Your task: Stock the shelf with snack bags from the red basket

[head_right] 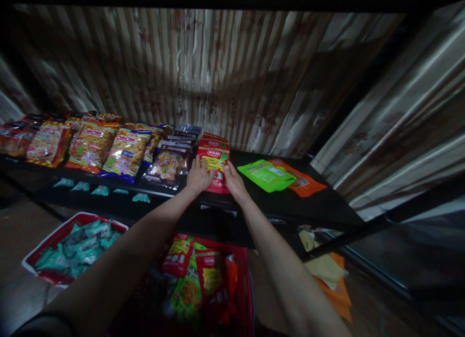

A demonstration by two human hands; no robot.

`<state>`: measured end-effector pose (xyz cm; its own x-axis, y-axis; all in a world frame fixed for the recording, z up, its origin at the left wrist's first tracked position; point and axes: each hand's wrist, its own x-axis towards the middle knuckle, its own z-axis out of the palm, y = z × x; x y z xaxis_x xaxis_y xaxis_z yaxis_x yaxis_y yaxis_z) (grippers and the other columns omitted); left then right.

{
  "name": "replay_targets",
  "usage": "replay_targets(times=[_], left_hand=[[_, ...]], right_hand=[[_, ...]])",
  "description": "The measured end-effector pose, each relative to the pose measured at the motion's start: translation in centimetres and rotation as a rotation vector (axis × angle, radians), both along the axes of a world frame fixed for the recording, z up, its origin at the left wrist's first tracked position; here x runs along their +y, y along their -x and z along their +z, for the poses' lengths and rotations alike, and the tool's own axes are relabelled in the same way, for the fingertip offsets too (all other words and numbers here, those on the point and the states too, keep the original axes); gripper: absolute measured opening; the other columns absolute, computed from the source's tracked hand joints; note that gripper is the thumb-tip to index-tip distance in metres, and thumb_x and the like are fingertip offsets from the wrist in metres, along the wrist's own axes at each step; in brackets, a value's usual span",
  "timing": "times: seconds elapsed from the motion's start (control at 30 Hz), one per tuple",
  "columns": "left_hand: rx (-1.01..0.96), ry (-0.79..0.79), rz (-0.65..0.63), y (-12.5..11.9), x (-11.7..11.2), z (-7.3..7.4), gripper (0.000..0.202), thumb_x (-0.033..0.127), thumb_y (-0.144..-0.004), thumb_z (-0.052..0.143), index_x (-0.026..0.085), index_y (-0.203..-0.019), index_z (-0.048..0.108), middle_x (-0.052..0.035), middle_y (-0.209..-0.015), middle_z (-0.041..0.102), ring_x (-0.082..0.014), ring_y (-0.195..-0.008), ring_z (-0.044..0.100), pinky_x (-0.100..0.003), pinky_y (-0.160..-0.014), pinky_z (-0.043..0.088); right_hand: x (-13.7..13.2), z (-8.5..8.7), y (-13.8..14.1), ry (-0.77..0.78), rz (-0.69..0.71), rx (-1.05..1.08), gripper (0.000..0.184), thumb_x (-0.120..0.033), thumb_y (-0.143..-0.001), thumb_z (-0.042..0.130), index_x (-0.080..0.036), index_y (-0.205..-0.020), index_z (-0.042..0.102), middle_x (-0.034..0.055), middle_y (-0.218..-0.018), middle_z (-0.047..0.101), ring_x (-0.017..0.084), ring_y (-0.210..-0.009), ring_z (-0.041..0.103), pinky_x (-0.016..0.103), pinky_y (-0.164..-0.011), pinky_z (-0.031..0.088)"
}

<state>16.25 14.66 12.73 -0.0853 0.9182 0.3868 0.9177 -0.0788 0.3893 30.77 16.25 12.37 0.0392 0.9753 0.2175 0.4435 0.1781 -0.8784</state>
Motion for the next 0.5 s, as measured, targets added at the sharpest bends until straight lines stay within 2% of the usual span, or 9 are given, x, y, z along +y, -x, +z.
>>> replay_targets(times=[0.1,0.2,0.33,0.43,0.5], left_hand=[[0.055,-0.115,0.012,0.0,-0.5,0.1,0.061,0.045,-0.089,0.036,0.005,-0.136,0.040,-0.0205,-0.146,0.033,-0.0349,-0.136,0.027,-0.046,-0.104,0.033],[0.106,-0.262,-0.035,0.1,-1.1,0.3,0.053,0.041,-0.090,0.033,0.008,-0.130,0.048,-0.0168,-0.144,0.039,-0.0318,-0.139,0.022,-0.047,-0.108,0.027],[0.143,-0.335,-0.238,0.3,-2.1,1.3,0.044,0.034,-0.093,0.026,0.018,-0.121,0.056,-0.0072,-0.140,0.047,-0.0245,-0.139,0.025,-0.043,-0.110,0.025],[0.103,-0.337,-0.338,0.3,-3.9,2.5,0.044,0.033,-0.094,0.024,0.018,-0.117,0.058,-0.0063,-0.139,0.048,-0.0235,-0.138,0.027,-0.043,-0.108,0.030],[0.053,-0.371,-0.427,0.4,-6.2,2.8,0.044,0.033,-0.094,0.024,0.015,-0.116,0.058,-0.0077,-0.138,0.049,-0.0229,-0.137,0.029,-0.042,-0.107,0.032]], right_hand=[[-1.9,0.8,0.0,-0.025,-0.023,-0.032,0.063,-0.062,-0.084,0.039,-0.023,-0.133,0.048,0.0062,-0.144,0.043,0.023,-0.135,0.034,0.043,-0.113,0.021],[-4.2,1.4,0.1,-0.197,-0.062,-0.095,0.058,-0.059,-0.085,0.040,-0.020,-0.124,0.056,0.0099,-0.143,0.043,0.024,-0.136,0.033,0.044,-0.113,0.022],[-8.7,1.9,0.3,-0.444,-0.050,-0.132,0.047,-0.050,-0.090,0.037,-0.018,-0.117,0.059,0.0124,-0.138,0.049,0.022,-0.129,0.042,0.044,-0.109,0.030],[-12.8,1.8,0.2,-0.500,-0.022,-0.142,0.039,-0.042,-0.092,0.038,-0.020,-0.116,0.059,0.0104,-0.135,0.051,0.022,-0.127,0.045,0.043,-0.107,0.034],[-15.4,0.8,-0.1,-0.481,-0.010,-0.117,0.036,-0.039,-0.092,0.038,-0.022,-0.117,0.058,0.0094,-0.133,0.053,0.022,-0.124,0.047,0.043,-0.104,0.038]])
